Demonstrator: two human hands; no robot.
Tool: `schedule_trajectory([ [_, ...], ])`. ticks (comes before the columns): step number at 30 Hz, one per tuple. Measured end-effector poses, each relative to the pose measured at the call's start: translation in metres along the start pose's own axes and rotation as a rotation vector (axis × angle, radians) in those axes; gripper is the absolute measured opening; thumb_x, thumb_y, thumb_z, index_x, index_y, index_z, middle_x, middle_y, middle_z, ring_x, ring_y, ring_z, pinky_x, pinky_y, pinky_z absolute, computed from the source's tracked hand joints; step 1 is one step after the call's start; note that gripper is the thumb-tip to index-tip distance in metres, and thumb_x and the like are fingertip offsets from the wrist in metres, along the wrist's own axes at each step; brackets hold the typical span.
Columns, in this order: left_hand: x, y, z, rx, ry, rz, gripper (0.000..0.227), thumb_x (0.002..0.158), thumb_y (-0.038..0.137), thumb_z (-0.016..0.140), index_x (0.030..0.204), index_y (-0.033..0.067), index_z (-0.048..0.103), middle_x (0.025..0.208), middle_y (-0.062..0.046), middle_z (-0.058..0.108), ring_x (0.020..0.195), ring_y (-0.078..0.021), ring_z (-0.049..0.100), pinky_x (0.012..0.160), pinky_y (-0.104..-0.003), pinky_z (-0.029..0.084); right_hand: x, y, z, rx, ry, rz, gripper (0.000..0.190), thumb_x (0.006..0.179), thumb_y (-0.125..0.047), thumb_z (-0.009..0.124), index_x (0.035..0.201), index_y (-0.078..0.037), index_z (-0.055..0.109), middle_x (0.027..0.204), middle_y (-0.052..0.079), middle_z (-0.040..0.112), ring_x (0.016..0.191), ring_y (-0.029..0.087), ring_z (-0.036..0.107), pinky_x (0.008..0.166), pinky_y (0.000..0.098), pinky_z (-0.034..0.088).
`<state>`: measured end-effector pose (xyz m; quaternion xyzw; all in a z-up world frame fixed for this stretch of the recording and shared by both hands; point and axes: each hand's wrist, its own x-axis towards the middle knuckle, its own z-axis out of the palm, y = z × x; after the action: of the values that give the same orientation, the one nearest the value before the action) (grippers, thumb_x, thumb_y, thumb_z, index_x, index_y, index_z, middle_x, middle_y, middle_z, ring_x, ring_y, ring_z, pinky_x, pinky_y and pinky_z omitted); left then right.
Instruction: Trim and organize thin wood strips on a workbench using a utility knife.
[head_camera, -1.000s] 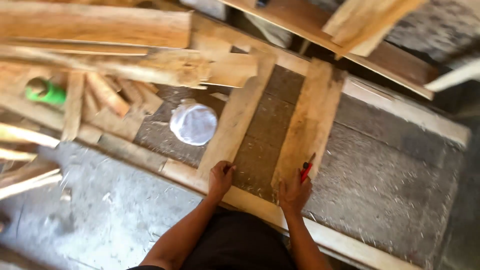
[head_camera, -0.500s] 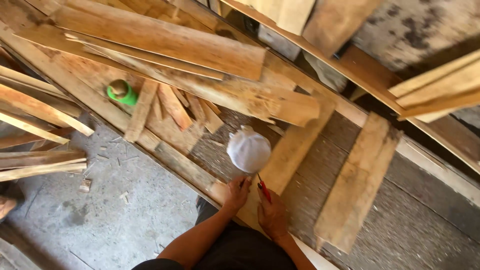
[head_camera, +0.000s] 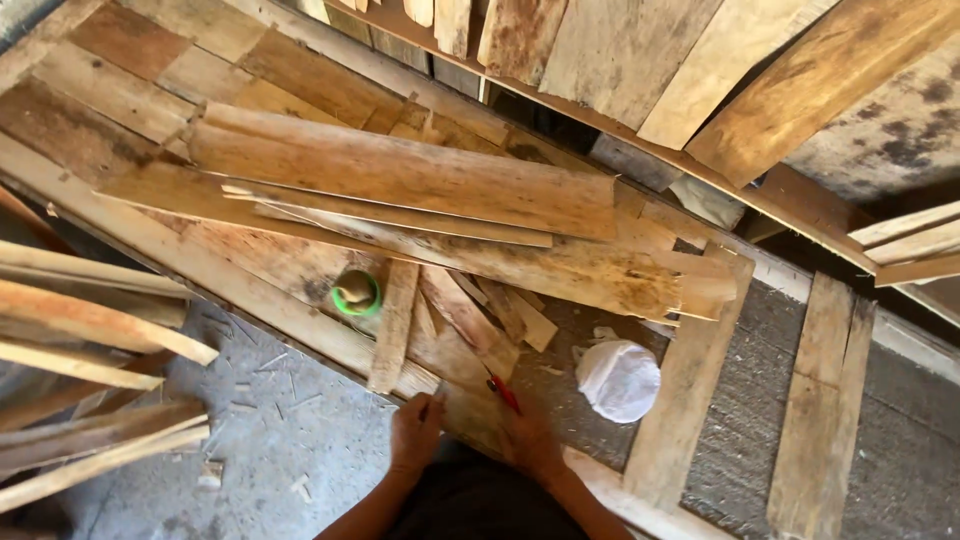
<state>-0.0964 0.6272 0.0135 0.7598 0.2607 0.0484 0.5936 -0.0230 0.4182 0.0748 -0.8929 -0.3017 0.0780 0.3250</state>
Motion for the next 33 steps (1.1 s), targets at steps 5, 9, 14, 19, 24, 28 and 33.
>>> schedule_trajectory([
  [5, 0.015, -0.045, -0.105, 0.011, 0.164, -0.164, 0.037, 0.097, 0.033, 0.066, 0.077, 0.0026, 0.072, 0.057, -0.010, 0.067, 0.050, -0.0159, 0.060, 0.051, -0.034, 0.048, 0.028, -0.053, 0.044, 0.015, 0.028, 0.002, 0.048, 0.082, -0.014, 0.073, 0.126, 0.000, 0.061, 0.124, 0.026, 0.058, 0.105, 0.044, 0.061, 0.089, 0.0462, 0.053],
  [9, 0.042, -0.073, -0.174, 0.049, 0.287, -0.141, 0.034, 0.094, 0.033, 0.070, 0.081, 0.0013, 0.071, 0.061, -0.009, 0.069, 0.052, -0.0172, 0.061, 0.052, -0.034, 0.049, 0.050, -0.082, 0.108, -0.057, 0.180, 0.031, 0.054, 0.082, -0.010, 0.066, 0.135, -0.003, 0.060, 0.122, 0.022, 0.061, 0.106, 0.042, 0.062, 0.091, 0.0465, 0.053],
  [14, 0.077, -0.054, -0.216, 0.222, 0.203, 0.132, 0.024, 0.092, 0.028, 0.075, 0.093, 0.0040, 0.073, 0.079, -0.010, 0.074, 0.067, -0.0184, 0.068, 0.064, -0.033, 0.054, 0.056, -0.142, 0.160, -0.043, 0.260, 0.231, 0.054, 0.088, -0.005, 0.059, 0.142, -0.007, 0.060, 0.124, 0.019, 0.063, 0.106, 0.041, 0.063, 0.091, 0.0470, 0.053],
  [19, 0.141, 0.028, -0.218, 0.245, 0.035, 0.576, 0.075, 0.070, 0.021, 0.090, 0.133, 0.0008, 0.056, 0.139, -0.023, 0.052, 0.132, -0.0432, 0.047, 0.110, -0.051, 0.041, 0.119, -0.190, 0.144, 0.022, 0.407, 0.215, 0.062, 0.083, -0.005, 0.060, 0.145, -0.006, 0.051, 0.138, 0.025, 0.054, 0.114, 0.047, 0.061, 0.091, 0.0505, 0.054],
  [24, 0.214, 0.039, -0.201, 0.416, -0.278, 0.704, 0.107, 0.055, 0.023, 0.095, 0.144, 0.0001, 0.041, 0.145, -0.026, 0.045, 0.135, -0.0469, 0.040, 0.108, -0.055, 0.037, 0.197, -0.193, 0.172, 0.020, 0.387, 0.447, 0.072, 0.080, 0.000, 0.056, 0.150, -0.006, 0.045, 0.137, 0.027, 0.050, 0.112, 0.049, 0.059, 0.090, 0.0534, 0.053],
  [28, 0.269, -0.003, -0.192, 0.583, -0.631, 0.572, 0.103, 0.064, 0.018, 0.090, 0.151, 0.0067, 0.036, 0.147, -0.024, 0.045, 0.131, -0.0454, 0.049, 0.099, -0.053, 0.047, 0.243, -0.190, 0.214, 0.020, 0.547, 0.562, 0.074, 0.078, 0.007, 0.049, 0.151, -0.008, 0.045, 0.137, 0.030, 0.050, 0.111, 0.051, 0.059, 0.090, 0.0536, 0.053],
  [33, 0.301, -0.018, -0.208, 0.269, -0.622, 0.846, 0.092, 0.068, 0.016, 0.088, 0.145, 0.0019, 0.041, 0.138, -0.026, 0.054, 0.123, -0.0467, 0.056, 0.096, -0.052, 0.052, 0.271, -0.202, 0.241, -0.047, 0.735, 0.637, 0.073, 0.079, 0.010, 0.045, 0.150, -0.010, 0.050, 0.136, 0.028, 0.054, 0.117, 0.049, 0.059, 0.093, 0.0524, 0.053],
])
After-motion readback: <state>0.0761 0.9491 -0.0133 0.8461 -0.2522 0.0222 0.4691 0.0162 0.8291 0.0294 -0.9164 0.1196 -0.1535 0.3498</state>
